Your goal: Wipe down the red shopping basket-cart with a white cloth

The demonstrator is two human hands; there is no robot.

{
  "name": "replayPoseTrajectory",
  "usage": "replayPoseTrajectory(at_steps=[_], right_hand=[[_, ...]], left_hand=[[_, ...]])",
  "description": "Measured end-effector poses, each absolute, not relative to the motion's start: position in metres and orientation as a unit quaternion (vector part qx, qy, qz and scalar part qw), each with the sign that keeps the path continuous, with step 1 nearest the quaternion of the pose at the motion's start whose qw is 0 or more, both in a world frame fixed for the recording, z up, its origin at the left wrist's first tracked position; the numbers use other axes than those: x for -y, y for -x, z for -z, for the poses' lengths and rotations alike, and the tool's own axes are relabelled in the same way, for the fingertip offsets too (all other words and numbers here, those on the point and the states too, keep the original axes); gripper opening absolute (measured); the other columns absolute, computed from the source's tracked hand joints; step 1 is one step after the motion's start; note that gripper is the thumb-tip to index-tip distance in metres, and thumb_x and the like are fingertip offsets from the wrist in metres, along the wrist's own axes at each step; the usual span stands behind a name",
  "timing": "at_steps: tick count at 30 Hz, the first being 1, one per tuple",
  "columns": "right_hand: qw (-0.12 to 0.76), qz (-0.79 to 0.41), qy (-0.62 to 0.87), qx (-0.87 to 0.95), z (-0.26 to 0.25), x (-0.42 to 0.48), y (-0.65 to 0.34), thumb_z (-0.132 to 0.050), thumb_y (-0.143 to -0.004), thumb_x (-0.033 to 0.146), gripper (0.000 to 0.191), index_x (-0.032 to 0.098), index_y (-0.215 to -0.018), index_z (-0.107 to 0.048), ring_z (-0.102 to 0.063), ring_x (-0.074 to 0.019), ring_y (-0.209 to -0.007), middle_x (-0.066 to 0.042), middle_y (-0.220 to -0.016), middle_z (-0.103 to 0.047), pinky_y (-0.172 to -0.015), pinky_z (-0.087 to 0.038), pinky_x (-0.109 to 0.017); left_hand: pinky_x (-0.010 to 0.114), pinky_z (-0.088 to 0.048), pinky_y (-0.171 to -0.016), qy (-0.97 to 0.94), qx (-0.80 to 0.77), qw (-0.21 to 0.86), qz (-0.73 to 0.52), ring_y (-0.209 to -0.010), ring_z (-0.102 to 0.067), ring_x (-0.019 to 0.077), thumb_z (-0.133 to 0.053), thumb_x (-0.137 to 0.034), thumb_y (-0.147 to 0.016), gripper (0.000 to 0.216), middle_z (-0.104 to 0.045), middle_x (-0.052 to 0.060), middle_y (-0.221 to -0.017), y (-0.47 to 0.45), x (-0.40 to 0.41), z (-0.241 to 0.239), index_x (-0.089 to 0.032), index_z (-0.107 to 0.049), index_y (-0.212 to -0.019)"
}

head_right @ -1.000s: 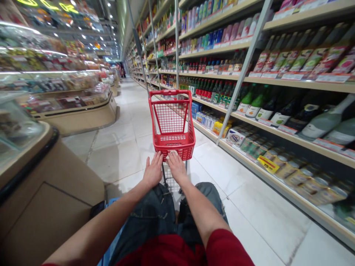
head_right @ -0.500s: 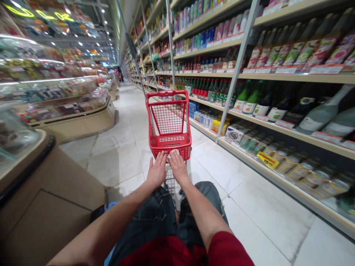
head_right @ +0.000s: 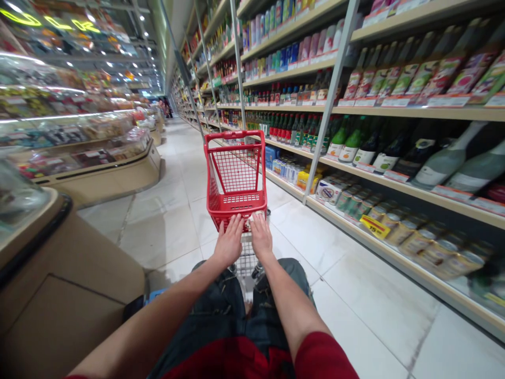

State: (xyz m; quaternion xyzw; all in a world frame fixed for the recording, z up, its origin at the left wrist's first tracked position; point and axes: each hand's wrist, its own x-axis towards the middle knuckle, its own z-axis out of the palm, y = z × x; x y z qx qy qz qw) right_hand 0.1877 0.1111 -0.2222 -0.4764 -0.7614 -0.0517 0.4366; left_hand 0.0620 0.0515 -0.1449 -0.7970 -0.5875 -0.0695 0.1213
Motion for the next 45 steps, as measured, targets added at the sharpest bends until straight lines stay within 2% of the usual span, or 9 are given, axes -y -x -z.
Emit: replayPoseTrajectory(at_steps=[5, 12, 15, 20, 29, 36, 42, 45], right_hand=[[0.419, 0.036, 0.493, 0.762, 0.242, -0.101, -0.202, -0.032, -0.083, 0.004, 0.041, 0.014, -0.114, -0.057, -0.026, -0.021, -0.133, -0.013, -0.13, -0.049, -0.1, -0.036, -0.047], [0.487, 0.068, 0.473, 0.731, 0.193, -0.118, -0.202, -0.032, -0.086, 0.01, 0.042, 0.015, -0.124, -0.049, -0.017, -0.021, -0.136, -0.013, -0.139, -0.039, -0.105, -0.03, -0.048], [0.483, 0.052, 0.491, 0.723, 0.211, -0.12, -0.196, -0.032, -0.085, 0.008, 0.043, 0.015, -0.124, -0.048, -0.019, -0.0209, -0.135, -0.013, -0.138, -0.04, -0.104, -0.032, -0.048], [0.419, 0.002, 0.497, 0.76, 0.254, -0.103, -0.198, -0.03, -0.08, 0.002, 0.046, 0.012, -0.118, -0.054, -0.026, -0.0207, -0.133, -0.015, -0.132, -0.047, -0.101, -0.036, -0.046], [0.465, 0.067, 0.415, 0.779, 0.186, -0.113, -0.176, -0.031, -0.088, 0.01, 0.041, 0.016, -0.125, -0.049, -0.015, -0.0185, -0.136, -0.011, -0.138, -0.041, -0.107, -0.028, -0.047], [0.407, 0.062, 0.404, 0.817, 0.241, -0.101, -0.17, -0.033, -0.089, 0.009, 0.036, 0.014, -0.115, -0.057, -0.023, -0.0182, -0.134, -0.013, -0.127, -0.053, -0.102, -0.036, -0.045], [0.42, 0.102, 0.351, 0.831, 0.193, -0.1, -0.138, -0.036, -0.089, 0.01, 0.034, 0.014, -0.115, -0.057, -0.017, -0.0177, -0.136, -0.01, -0.134, -0.046, -0.108, -0.029, -0.042], [0.408, 0.101, 0.344, 0.84, 0.183, -0.106, -0.121, -0.037, -0.089, 0.01, 0.033, 0.015, -0.115, -0.057, -0.019, -0.0175, -0.135, -0.008, -0.134, -0.046, -0.107, -0.03, -0.042]], left_hand=[[0.053, -0.014, -0.109, 0.818, 0.559, 0.121, 0.062, -0.137, -0.012, 0.0224, -0.033, -0.011, -0.076, 0.064, -0.017, 0.009, -0.149, -0.071, -0.048, 0.147, -0.011, -0.023, -0.139], [0.053, -0.011, -0.109, 0.808, 0.574, 0.113, 0.069, -0.138, -0.01, 0.0235, -0.033, -0.011, -0.076, 0.063, -0.018, 0.011, -0.148, -0.075, -0.052, 0.137, -0.009, -0.023, -0.139], [0.053, -0.011, -0.109, 0.81, 0.572, 0.11, 0.067, -0.138, -0.01, 0.0232, -0.032, -0.011, -0.077, 0.062, -0.018, 0.011, -0.148, -0.077, -0.052, 0.138, -0.009, -0.023, -0.139], [0.052, -0.012, -0.11, 0.812, 0.57, 0.111, 0.068, -0.138, -0.011, 0.0222, -0.032, -0.011, -0.077, 0.062, -0.018, 0.009, -0.149, -0.071, -0.049, 0.151, -0.011, -0.025, -0.139], [0.052, -0.012, -0.11, 0.765, 0.631, 0.104, 0.08, -0.137, -0.012, 0.024, -0.034, -0.01, -0.076, 0.063, -0.02, 0.012, -0.148, -0.042, -0.053, 0.146, -0.008, -0.026, -0.138], [0.05, -0.015, -0.11, 0.756, 0.64, 0.11, 0.081, -0.137, -0.014, 0.0228, -0.033, -0.01, -0.075, 0.064, -0.02, 0.011, -0.148, -0.028, -0.049, 0.152, -0.009, -0.024, -0.139], [0.054, -0.018, -0.108, 0.722, 0.677, 0.114, 0.086, -0.136, -0.017, 0.0242, -0.031, -0.01, -0.076, 0.062, -0.02, 0.011, -0.148, -0.007, -0.051, 0.154, -0.008, -0.025, -0.138], [0.055, -0.018, -0.107, 0.718, 0.681, 0.115, 0.085, -0.137, -0.016, 0.0244, -0.034, -0.011, -0.075, 0.064, -0.019, 0.011, -0.148, 0.001, -0.051, 0.152, -0.007, -0.024, -0.139]])
